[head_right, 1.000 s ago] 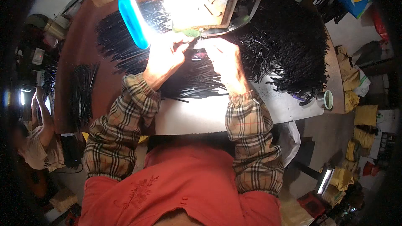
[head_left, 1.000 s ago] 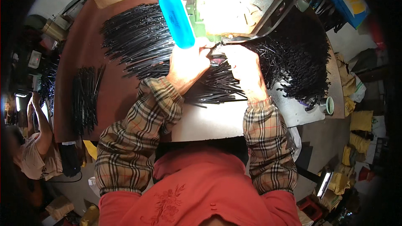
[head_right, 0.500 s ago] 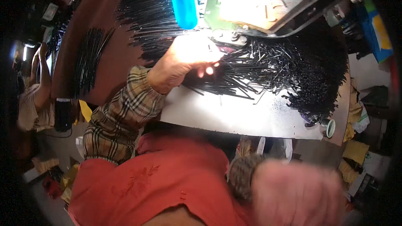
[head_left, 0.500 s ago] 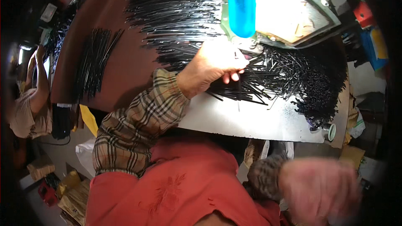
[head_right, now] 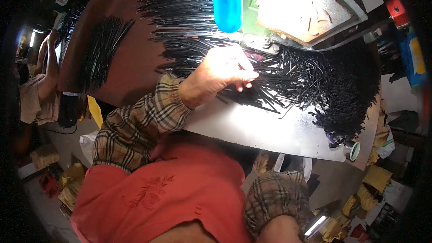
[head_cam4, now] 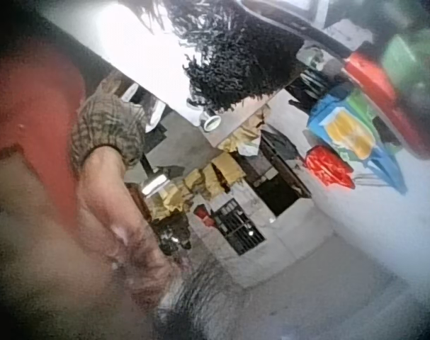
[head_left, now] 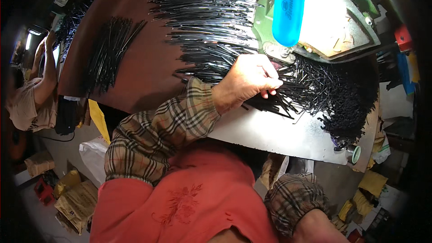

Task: The person sorts and aligns black rods using a machine fixture on a work table, repeatedly feeding the rods into the fixture by hand.

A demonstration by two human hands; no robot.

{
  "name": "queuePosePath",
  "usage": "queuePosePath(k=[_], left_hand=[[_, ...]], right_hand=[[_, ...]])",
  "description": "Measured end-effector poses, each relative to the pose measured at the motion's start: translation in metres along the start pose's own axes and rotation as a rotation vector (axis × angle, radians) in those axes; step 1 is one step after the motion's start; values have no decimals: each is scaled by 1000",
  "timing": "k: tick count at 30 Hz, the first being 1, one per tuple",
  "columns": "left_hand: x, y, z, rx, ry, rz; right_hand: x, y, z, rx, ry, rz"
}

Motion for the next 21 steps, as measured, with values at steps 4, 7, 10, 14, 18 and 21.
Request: queuePosePath(k=[4, 7, 10, 14, 18, 21], left_hand=[[-2, -4, -6, 109, -40, -51], [2, -2, -14, 185, -56, -82], [10, 5, -9, 277, -113, -125], [22, -7, 4, 322, 8, -186], [25, -6, 6, 367, -11, -172], [27, 8, -9, 7, -88, -208]], right_hand=[[39, 23, 0, 461, -216, -117], [113, 64, 41, 1514, -379, 52], [195, 108, -31, 1306, -1455, -619], [247, 133, -78, 567, -1373, -981], [232, 139, -96, 549, -1295, -964], [233, 145, -103, 502, -1326, -921]])
Point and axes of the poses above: each hand's wrist, its own x-axis away from the middle knuckle, its own y-axis out of the back of the hand, z = x × y, the point moved 8 cm from there along -x, towards the middle knuckle, and after that the axes turned 4 degrees about z, right-handed, at the moved point
